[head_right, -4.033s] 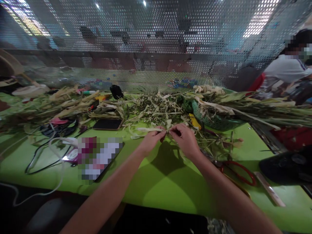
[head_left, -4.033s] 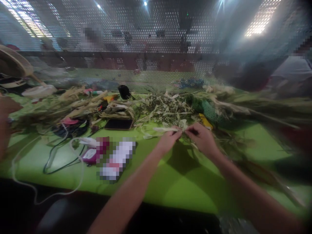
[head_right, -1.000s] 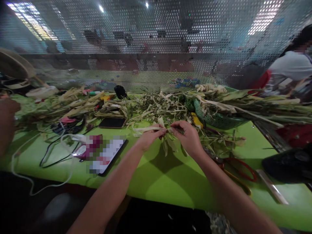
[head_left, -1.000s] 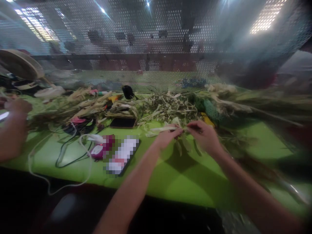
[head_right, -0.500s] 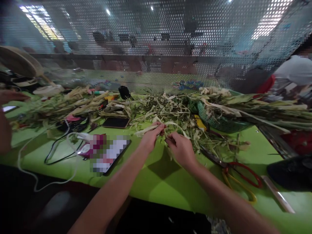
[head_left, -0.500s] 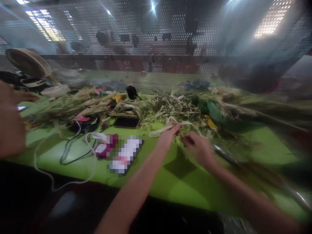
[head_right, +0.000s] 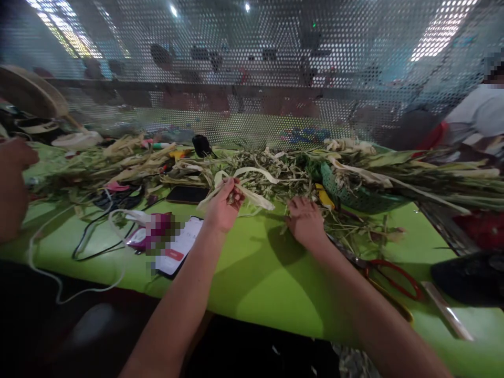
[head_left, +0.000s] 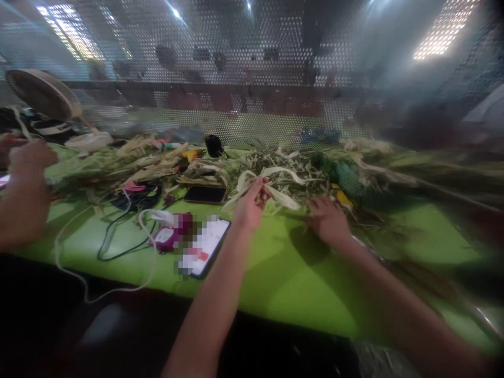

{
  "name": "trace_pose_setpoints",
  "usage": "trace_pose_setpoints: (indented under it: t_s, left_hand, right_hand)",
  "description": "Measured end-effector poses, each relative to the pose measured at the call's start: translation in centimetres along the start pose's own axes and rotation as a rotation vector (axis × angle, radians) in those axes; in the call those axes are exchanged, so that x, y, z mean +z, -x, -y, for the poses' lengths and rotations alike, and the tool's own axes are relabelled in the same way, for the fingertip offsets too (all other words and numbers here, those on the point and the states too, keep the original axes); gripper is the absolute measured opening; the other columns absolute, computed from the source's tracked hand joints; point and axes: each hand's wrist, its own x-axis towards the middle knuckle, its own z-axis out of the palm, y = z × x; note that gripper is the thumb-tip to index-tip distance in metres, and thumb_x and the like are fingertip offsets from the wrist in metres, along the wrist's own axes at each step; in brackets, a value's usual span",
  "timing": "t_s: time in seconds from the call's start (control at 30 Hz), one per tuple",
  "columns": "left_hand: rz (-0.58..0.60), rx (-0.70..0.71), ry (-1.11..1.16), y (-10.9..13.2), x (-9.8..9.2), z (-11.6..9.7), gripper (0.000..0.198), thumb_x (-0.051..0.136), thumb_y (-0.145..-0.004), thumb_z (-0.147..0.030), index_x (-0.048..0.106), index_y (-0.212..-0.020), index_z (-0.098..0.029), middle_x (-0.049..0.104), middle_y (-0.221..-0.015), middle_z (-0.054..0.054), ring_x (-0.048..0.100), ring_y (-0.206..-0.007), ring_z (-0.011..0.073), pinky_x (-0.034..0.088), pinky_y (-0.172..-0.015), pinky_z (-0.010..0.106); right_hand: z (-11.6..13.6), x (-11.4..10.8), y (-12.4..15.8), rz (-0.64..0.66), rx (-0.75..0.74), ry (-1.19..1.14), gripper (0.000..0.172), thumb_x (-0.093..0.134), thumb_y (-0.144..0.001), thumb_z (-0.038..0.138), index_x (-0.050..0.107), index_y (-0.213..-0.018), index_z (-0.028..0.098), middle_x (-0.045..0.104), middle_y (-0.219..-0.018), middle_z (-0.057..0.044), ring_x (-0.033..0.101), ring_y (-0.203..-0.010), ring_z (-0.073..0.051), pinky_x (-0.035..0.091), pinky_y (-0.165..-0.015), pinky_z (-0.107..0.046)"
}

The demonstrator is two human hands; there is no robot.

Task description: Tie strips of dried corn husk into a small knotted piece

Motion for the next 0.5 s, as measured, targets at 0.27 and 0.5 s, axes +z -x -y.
trace_pose_setpoints:
  t_s: [0.27,0.5]
  left_hand:
    - [0.076,-0.058,-0.002,0.8,0.7,-0.2,0.02,0.081,-0.067,-0.023,0.062,-0.072,-0.016,0.065,-0.072,-0.002,0.052,-0.056,0.0027,0.04,-0.051,0.016]
    - [0.066,-0.062,0.06,1.4,0.7,-2.2,0.019,0.077,-0.072,-0.021,0.058,-0.073,-0.017,0.066,-0.074,-0.003,0.05,-0.053,0.0019,0.041,-0.052,0.016]
  right_hand:
    - [-1.2,-2.5,0.4,-0.14,0.071,-0.052,0.041,0.052,-0.091,0.029,0.061,-0.131,0.022,0.066,-0.125,-0.011,0.057,-0.112,-0.032,0.043,-0.092,-0.049]
    - [5.1,0.7,-0.9,0.148,-0.434,-0.136,0.044,0.052,-0.094,0.043,0.054,-0.137,0.036,0.056,-0.142,-0.004,0.054,-0.125,-0.027,0.032,-0.11,-0.051]
